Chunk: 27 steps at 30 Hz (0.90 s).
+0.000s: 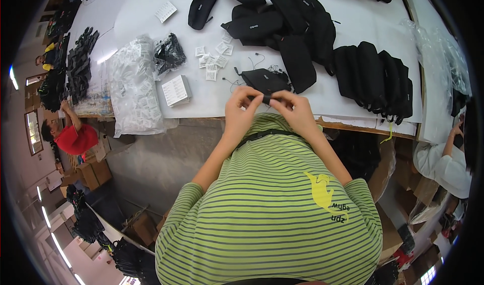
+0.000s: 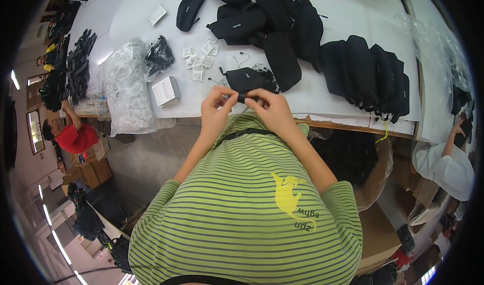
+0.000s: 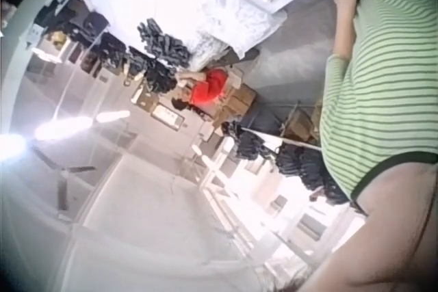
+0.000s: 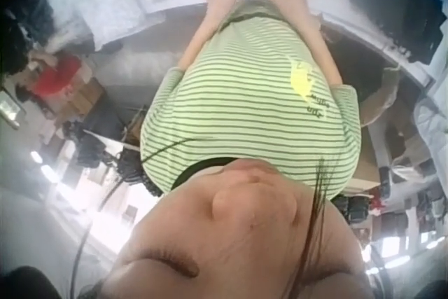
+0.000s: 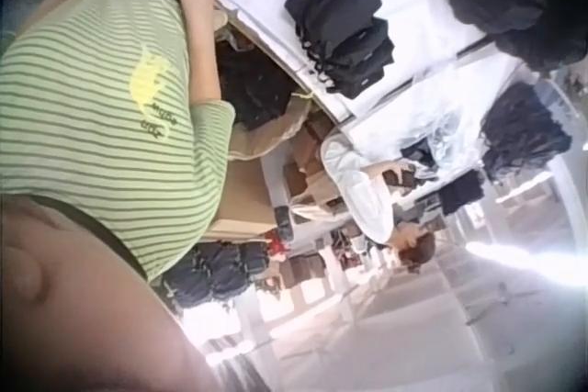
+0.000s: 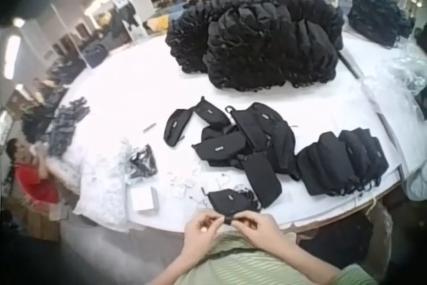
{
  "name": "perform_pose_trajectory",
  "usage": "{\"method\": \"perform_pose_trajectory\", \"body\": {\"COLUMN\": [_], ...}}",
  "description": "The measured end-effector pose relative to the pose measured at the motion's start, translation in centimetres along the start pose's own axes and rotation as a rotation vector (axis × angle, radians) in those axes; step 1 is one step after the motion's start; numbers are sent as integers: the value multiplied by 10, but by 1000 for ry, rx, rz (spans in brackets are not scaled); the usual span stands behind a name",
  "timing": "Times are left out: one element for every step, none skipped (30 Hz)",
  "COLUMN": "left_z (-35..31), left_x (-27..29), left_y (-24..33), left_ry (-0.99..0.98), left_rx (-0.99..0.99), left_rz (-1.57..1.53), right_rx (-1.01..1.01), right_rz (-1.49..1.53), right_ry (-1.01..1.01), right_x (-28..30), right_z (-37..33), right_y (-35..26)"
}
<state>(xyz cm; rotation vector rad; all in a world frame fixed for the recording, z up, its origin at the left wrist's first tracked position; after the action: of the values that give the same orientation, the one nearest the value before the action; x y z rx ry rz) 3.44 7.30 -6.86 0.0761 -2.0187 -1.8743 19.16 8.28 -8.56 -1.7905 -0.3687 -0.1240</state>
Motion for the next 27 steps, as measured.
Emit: {"method": "perform_pose_trajectory", "body": {"left_z": [-1, -1, -1, -2, -4, -7, -8, -11, -15, -15, -14, -14, -15, -17, -18, -19, -19, -19, -20, -20, -20, -20, -21, -21, -21, -21, -21], "left_x": [1, 10, 19, 21, 14, 6, 6, 0, -5, -6, -7, -8, -9, -11, -13, -13, -14, -15, -15, -16, -16, -16, -17, -18, -18, -19, -18], "left_y": [4, 6, 9, 16, 19, 22, 28, 29, 28, 29, 31, 34, 34, 31, 29, 30, 31, 32, 32, 32, 32, 31, 31, 30, 31, 31, 31], "left_ry": [2, 78, 154, 158, 76, -6, -5, -60, -114, -115, -126, -136, -136, -149, -162, -162, -171, -180, -179, -186, -194, -194, -202, -210, -210, -203, -196], "left_rx": [0, 50, 100, 103, 181, 258, 259, 296, 333, 335, 295, 255, 255, 272, 289, 290, 270, 249, 250, 241, 232, 233, 233, 233, 233, 240, 247], "left_rz": [0, -119, -238, -239, -346, -454, -455, -390, -324, -326, -265, -203, -204, -189, -174, -174, -145, -117, -116, -102, -89, -89, -92, -95, -95, -106, -118], "right_rx": [1, -48, -97, -99, -91, -83, -77, -78, -103, -128, -129, -131, -131, -131, -145, -159, -160, -170, -179, -180, -185, -190, -190, -196, -202, -202, -218], "right_rz": [0, 249, 498, 496, 534, 572, 606, 605, 628, 650, 647, 654, 661, 659, 651, 644, 643, 630, 618, 619, 615, 610, 610, 602, 595, 595, 604], "right_ry": [-2, -11, -20, -24, -25, -26, -33, -35, -33, -27, -27, -10, 7, 7, 23, 39, 40, 49, 55, 54, 47, 40, 40, 39, 38, 37, 42], "right_x": [2, 5, 8, 13, 19, 24, 25, 26, 26, 25, 23, 22, 22, 20, 18, 17, 16, 16, 15, 13, 12, 10, 10, 9, 8, 8, 8], "right_z": [0, 1, 2, 0, -1, -2, -3, -4, -4, -4, -5, -7, -7, -7, -8, -8, -8, -9, -9, -9, -10, -10, -10, -11, -11, -11, -10], "right_y": [4, 10, 14, 12, 4, -3, -7, -11, -14, -15, -16, -16, -15, -13, -7, -3, -3, -2, -1, -2, -3, -5, -6, -6, -6, -5, -1]}}
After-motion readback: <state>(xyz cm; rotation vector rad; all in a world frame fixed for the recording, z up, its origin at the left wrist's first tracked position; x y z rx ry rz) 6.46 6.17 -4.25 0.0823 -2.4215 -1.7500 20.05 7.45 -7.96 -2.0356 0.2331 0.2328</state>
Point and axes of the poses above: each hand's wrist, its own z-axis towards the middle knuckle, its own x-axis out of the back of the hand, y = z × x, the point moved 10 cm from there along z, towards the middle knuckle, and after that the axes turned 12 degrees about y, right-handed, at the moved point
